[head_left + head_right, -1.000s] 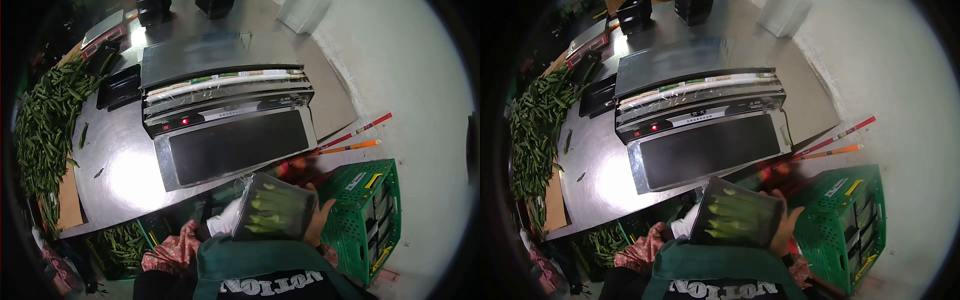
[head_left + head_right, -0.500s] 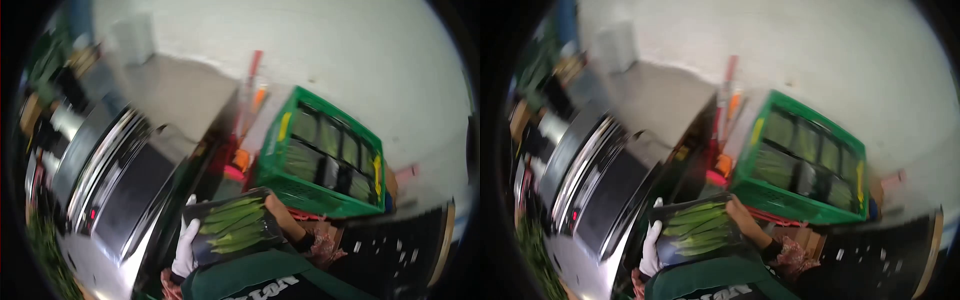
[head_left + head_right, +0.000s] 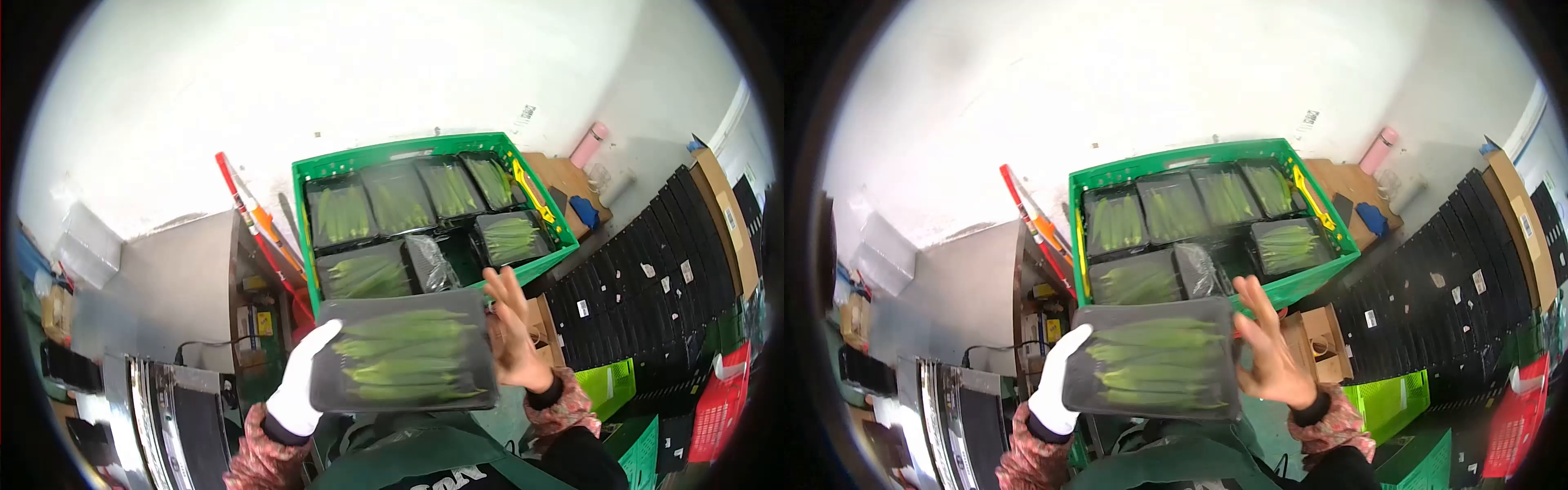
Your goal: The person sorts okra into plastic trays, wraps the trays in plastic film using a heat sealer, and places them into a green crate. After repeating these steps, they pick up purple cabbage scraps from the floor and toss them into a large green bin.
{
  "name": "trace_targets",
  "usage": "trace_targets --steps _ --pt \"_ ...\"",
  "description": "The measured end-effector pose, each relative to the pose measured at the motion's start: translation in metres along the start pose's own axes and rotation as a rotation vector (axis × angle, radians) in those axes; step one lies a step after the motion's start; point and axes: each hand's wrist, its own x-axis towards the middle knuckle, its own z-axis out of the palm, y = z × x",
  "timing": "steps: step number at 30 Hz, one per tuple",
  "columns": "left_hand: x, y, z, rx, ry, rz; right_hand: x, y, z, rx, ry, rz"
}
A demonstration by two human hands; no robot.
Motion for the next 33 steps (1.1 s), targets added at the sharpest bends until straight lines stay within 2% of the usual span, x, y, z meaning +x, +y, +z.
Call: trace_targets --steps 1,3,5,7,8,9,11,12,13,15,16,19,20,21,23,24,27,30,31,33 --pt "0.016 0.000 0.011 0.045 -0.027 -0.087 0.001 -0.014 -0.017 -0.211 -0.020 -0.014" --pt "0.044 -0.007 0.040 0.231 -0.066 -0.147 -0.008 -0.014 -0.050 -0.410 -0.093 -0.116" --pt "0.064 -0.009 0.063 0.273 -0.194 -0.201 -0.013 -0.025 -0.076 -0.494 -0.135 -0.051" --pt "0.088 -0.007 0.074 0.336 -0.317 -0.181 -0.032 -0.005 -0.102 -0.607 -0.015 -0.091" --pt "0.109 0.003 0.071 0.348 -0.588 -0.293 -0.034 0.000 -0.111 -0.556 0.106 -0.006" --pt "0.136 0.013 0.063 0.530 -0.611 -0.230 -0.038 0.017 -0.117 -0.448 0.266 -0.023" --pt "0.164 0.030 0.064 1.643 -0.477 0.694 -0.034 0.037 -0.142 -0.314 0.311 0.030" --pt "0.157 0.032 0.080 2.050 -0.316 0.925 -0.032 0.047 -0.147 -0.222 0.357 0.073" --pt "0.173 0.038 0.072 2.258 -0.457 1.048 -0.029 0.050 -0.151 -0.280 0.355 0.133" --pt "0.181 0.032 0.069 2.539 -0.617 1.258 -0.018 0.057 -0.154 -0.445 0.306 0.196" --pt "0.190 0.031 0.069 2.612 -0.721 1.215 -0.014 0.060 -0.154 -0.553 0.260 0.247" --pt "0.221 0.028 0.079 2.653 -0.932 1.242 0.001 0.065 -0.139 -0.763 0.228 0.398" --pt "0.233 0.025 0.083 2.536 -0.972 1.424 0.004 0.068 -0.132 -0.790 0.247 0.447" --pt "0.241 0.025 0.083 2.563 -1.052 1.343 0.005 0.071 -0.128 -0.786 0.249 0.556" --pt "0.250 0.028 0.096 2.607 -1.198 1.181 0.017 0.072 -0.115 -0.748 0.262 0.640" --pt "0.249 0.031 0.103 2.604 -1.253 1.055 0.019 0.077 -0.111 -0.797 0.243 0.585" --pt "0.254 0.042 0.102 2.490 -1.332 0.926 0.037 0.075 -0.098 -0.842 0.257 0.552" --pt "0.263 0.044 0.094 2.330 -1.391 1.081 0.062 0.067 -0.085 -0.744 0.289 0.697" --pt "0.265 0.042 0.091 2.296 -1.402 1.113 0.062 0.076 -0.080 -0.809 0.245 0.654" --pt "0.263 0.043 0.093 2.301 -1.398 1.045 0.069 0.083 -0.064 -0.894 0.106 0.714"
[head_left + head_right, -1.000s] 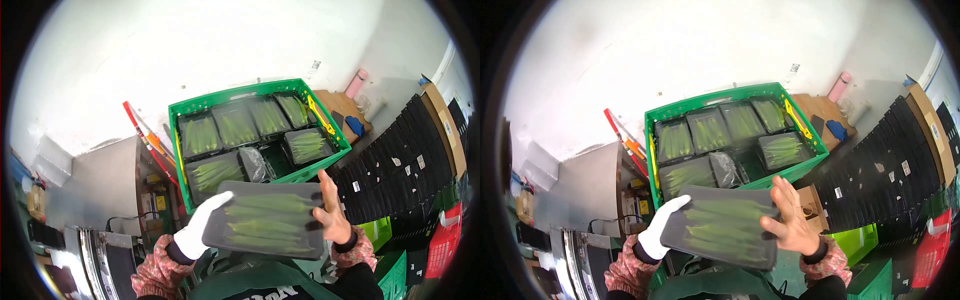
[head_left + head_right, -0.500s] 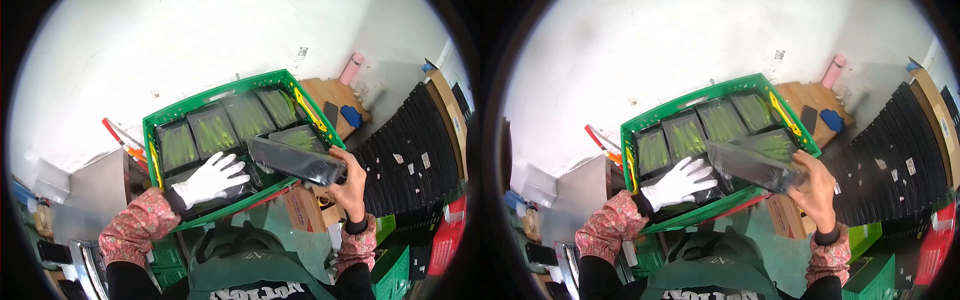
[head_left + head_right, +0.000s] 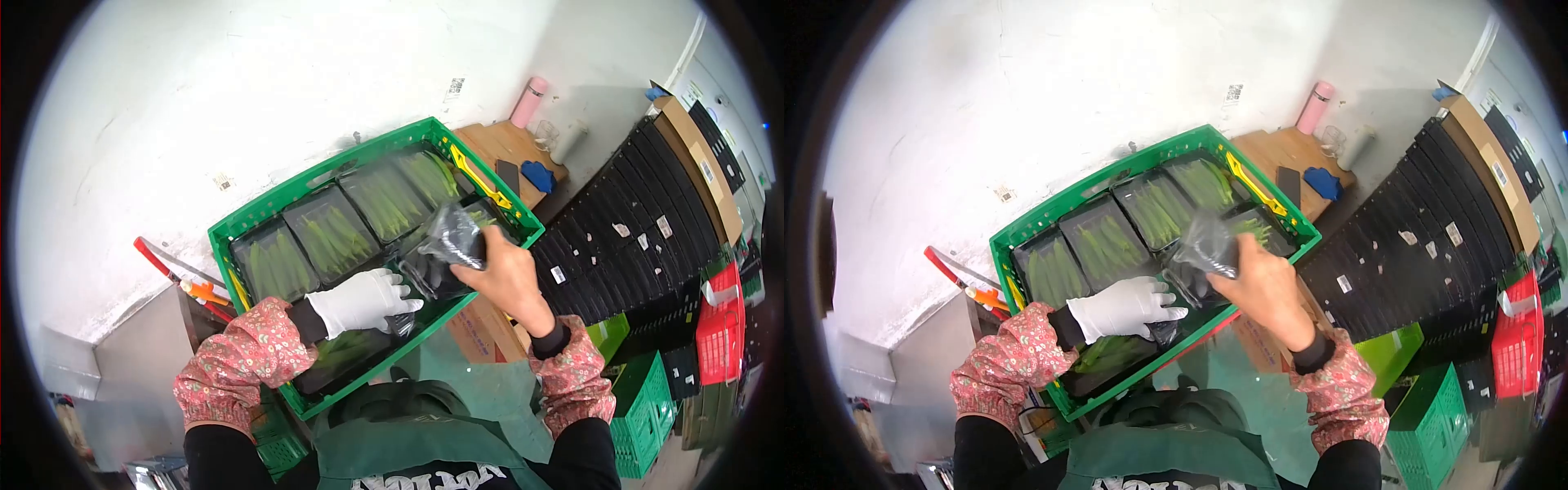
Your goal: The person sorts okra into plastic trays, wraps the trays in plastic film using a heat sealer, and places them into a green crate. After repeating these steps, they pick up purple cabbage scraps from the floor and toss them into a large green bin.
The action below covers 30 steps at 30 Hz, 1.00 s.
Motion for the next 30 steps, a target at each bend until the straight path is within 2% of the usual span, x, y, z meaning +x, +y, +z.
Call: trace_targets --steps 2,5,9,12,13,16,17,20,22,24,26,28,29,30 --pt "0.000 0.001 -0.004 -0.059 -0.044 -0.041 0.001 -0.007 0.020 -0.130 -0.111 0.017" --pt "-0.003 -0.001 0.005 -0.047 0.077 0.018 -0.001 -0.013 0.052 -0.191 -0.192 0.092" --pt "-0.007 -0.003 0.012 -0.097 0.096 0.031 -0.004 -0.011 0.093 -0.257 -0.181 0.126" --pt "-0.011 0.003 0.005 -0.086 0.128 0.007 -0.005 -0.017 0.100 -0.258 -0.247 0.144" --pt "-0.013 0.006 -0.001 -0.051 0.063 -0.023 -0.008 -0.017 0.100 -0.251 -0.250 0.104" --pt "-0.031 0.009 -0.019 -0.108 0.262 -0.067 -0.020 0.007 0.103 -0.150 -0.368 -0.002" --pt "-0.041 0.012 -0.036 -0.187 0.283 -0.094 -0.018 0.006 0.093 -0.042 -0.334 -0.033" --pt "-0.090 0.017 -0.069 -0.428 0.380 -0.301 -0.004 0.013 0.068 0.142 -0.202 0.004" --pt "-0.132 0.017 -0.068 -0.617 0.419 -0.587 0.011 0.033 0.060 0.123 -0.068 0.084" --pt "-0.165 0.025 -0.054 -0.478 0.710 -0.822 0.034 0.074 0.061 0.029 0.112 0.009" --pt "-0.189 0.028 -0.017 -0.233 0.934 -1.102 0.066 0.104 0.059 -0.082 0.183 0.024" --pt "-0.189 0.042 0.005 -0.157 1.121 -1.343 0.100 0.160 0.080 -0.190 0.227 0.025" --pt "-0.188 0.049 0.025 -0.254 1.249 -1.338 0.118 0.181 0.092 -0.279 0.229 0.040" --pt "-0.188 0.050 0.050 -0.368 1.339 -1.299 0.136 0.194 0.100 -0.361 0.293 -0.040"
